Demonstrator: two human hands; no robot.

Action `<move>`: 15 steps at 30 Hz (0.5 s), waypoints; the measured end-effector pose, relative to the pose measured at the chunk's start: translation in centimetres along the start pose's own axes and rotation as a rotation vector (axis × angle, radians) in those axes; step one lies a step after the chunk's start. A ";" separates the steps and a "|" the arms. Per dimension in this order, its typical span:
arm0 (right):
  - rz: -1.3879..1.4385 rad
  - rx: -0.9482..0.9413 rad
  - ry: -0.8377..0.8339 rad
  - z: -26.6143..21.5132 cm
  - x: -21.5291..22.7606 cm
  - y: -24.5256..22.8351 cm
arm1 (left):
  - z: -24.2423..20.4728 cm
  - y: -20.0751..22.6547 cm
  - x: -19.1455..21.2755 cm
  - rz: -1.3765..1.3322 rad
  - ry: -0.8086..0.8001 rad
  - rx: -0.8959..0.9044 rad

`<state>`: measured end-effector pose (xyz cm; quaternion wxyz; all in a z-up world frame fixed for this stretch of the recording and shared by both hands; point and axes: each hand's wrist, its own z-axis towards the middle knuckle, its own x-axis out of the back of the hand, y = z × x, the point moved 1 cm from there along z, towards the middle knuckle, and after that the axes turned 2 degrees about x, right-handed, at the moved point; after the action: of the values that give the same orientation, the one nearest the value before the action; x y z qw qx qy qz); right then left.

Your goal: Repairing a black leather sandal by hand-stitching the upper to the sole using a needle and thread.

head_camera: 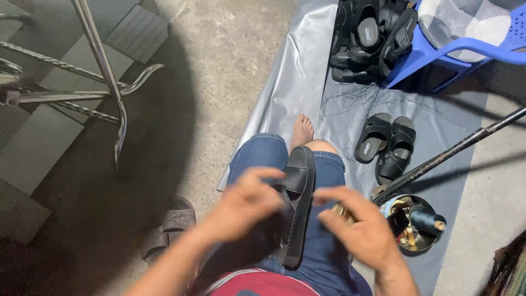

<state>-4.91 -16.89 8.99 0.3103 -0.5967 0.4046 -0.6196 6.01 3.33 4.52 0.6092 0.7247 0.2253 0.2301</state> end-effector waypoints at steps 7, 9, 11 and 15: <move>-0.216 -0.087 0.086 -1.7 2.1 3.5 | -6.1 -4.3 17.2 -0.460 1.350 0.354; -0.304 -0.125 -0.099 -1.8 1.2 2.9 | -8.1 -7.5 17.4 0.241 1.602 0.299; -0.321 -0.060 -0.111 -1.3 0.6 2.3 | -5.8 -2.7 11.2 0.512 1.381 0.060; -0.517 0.088 -0.133 -0.6 -0.1 2.0 | -1.4 0.2 1.4 0.540 0.402 -0.349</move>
<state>-5.66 -17.68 7.27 0.1931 -0.7056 0.1902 -0.6547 6.29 5.25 5.06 0.5845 0.5838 0.0988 0.5548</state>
